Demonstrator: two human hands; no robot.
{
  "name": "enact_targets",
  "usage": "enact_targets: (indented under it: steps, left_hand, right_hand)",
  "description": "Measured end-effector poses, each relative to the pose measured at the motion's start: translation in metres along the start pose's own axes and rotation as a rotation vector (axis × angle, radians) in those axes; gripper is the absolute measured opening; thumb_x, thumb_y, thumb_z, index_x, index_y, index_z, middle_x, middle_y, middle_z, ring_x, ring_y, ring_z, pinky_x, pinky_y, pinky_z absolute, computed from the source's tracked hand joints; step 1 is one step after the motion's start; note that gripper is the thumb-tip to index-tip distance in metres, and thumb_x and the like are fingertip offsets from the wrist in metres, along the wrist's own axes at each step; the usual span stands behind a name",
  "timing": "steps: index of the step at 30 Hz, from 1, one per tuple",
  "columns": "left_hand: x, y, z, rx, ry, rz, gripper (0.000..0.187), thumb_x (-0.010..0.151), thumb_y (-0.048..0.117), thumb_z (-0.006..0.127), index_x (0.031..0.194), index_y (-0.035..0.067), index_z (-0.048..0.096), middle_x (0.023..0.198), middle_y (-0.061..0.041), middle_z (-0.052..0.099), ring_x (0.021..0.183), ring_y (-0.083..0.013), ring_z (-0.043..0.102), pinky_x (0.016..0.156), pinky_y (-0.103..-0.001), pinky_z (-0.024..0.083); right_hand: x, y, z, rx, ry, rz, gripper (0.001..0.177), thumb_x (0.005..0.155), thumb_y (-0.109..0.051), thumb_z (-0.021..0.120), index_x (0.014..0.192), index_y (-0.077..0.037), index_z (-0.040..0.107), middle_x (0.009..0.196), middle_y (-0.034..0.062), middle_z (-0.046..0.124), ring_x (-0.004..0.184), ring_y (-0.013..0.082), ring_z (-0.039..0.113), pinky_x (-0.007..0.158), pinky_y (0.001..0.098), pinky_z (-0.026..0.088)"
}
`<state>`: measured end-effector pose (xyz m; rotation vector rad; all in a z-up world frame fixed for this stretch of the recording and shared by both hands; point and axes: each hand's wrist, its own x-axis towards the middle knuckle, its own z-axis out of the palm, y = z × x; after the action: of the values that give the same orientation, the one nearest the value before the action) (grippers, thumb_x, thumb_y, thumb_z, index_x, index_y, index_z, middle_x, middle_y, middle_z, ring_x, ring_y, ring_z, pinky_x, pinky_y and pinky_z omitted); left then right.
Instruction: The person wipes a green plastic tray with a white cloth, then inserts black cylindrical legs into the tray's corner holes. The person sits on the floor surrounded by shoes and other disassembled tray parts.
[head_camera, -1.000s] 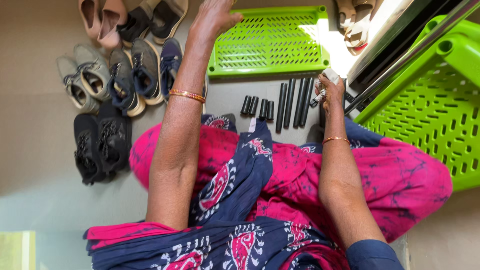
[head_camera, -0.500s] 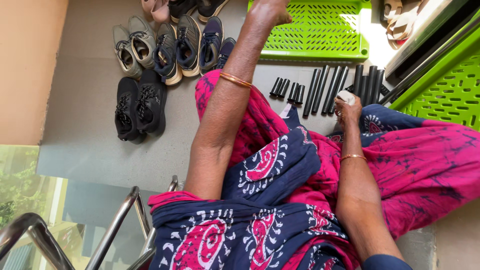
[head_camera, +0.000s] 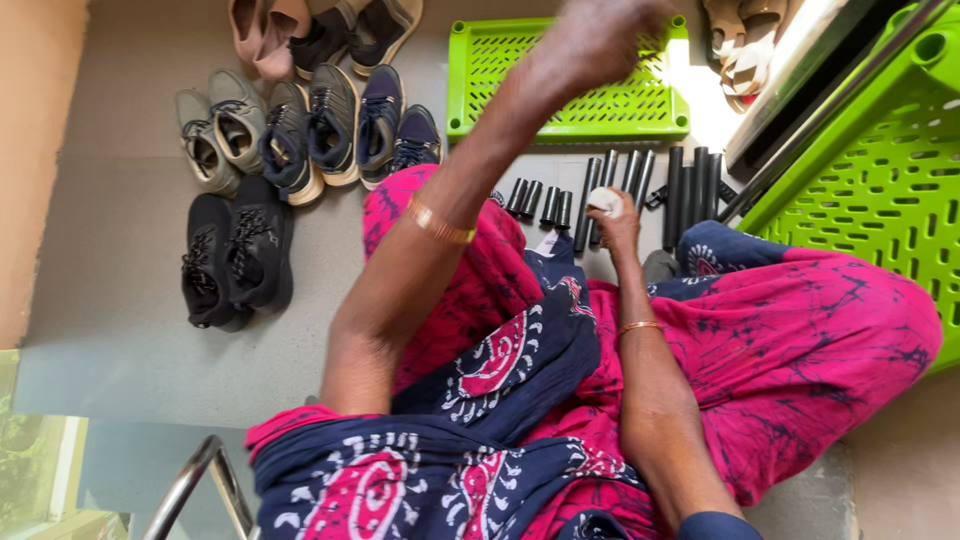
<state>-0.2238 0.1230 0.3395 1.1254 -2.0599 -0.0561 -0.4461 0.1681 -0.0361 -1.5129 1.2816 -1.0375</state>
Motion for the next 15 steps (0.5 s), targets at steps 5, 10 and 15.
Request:
enact_targets:
  steps: [5, 10, 15]
  left_hand:
    - [-0.067, 0.236, 0.044, -0.813, -0.58, 0.449, 0.041, 0.071, 0.006, 0.069, 0.111, 0.008, 0.072, 0.105, -0.008, 0.078, 0.097, -0.0212, 0.077, 0.076, -0.037, 0.062]
    - [-0.178, 0.33, 0.029, -0.829, -0.881, 0.62, 0.031, 0.071, 0.013, 0.068, 0.102, 0.008, 0.072, 0.104, -0.011, 0.077, 0.098, -0.0264, 0.074, 0.076, -0.041, 0.06]
    - [-0.219, 0.333, 0.01, -0.661, -1.034, 0.622, 0.025, 0.072, 0.021, 0.068, 0.093, 0.008, 0.073, 0.103, -0.013, 0.075, 0.099, -0.0315, 0.071, 0.076, -0.046, 0.058]
  right_hand:
    - [0.005, -0.01, -0.007, -0.198, -0.055, -0.12, 0.059, 0.068, -0.01, 0.091, 0.123, -0.011, 0.07, 0.103, 0.0068, 0.078, 0.085, 0.0106, 0.071, 0.07, 0.0284, 0.057]
    - [-0.009, -0.01, -0.02, -0.098, -0.082, 0.311, 0.06, 0.073, -0.016, 0.084, 0.13, -0.014, 0.066, 0.095, 0.0082, 0.074, 0.07, 0.0163, 0.066, 0.059, 0.0346, 0.053]
    - [-0.005, -0.012, -0.019, -0.139, -0.076, 0.113, 0.058, 0.071, -0.018, 0.089, 0.124, -0.012, 0.068, 0.097, 0.0033, 0.076, 0.072, 0.0094, 0.07, 0.062, 0.0271, 0.058]
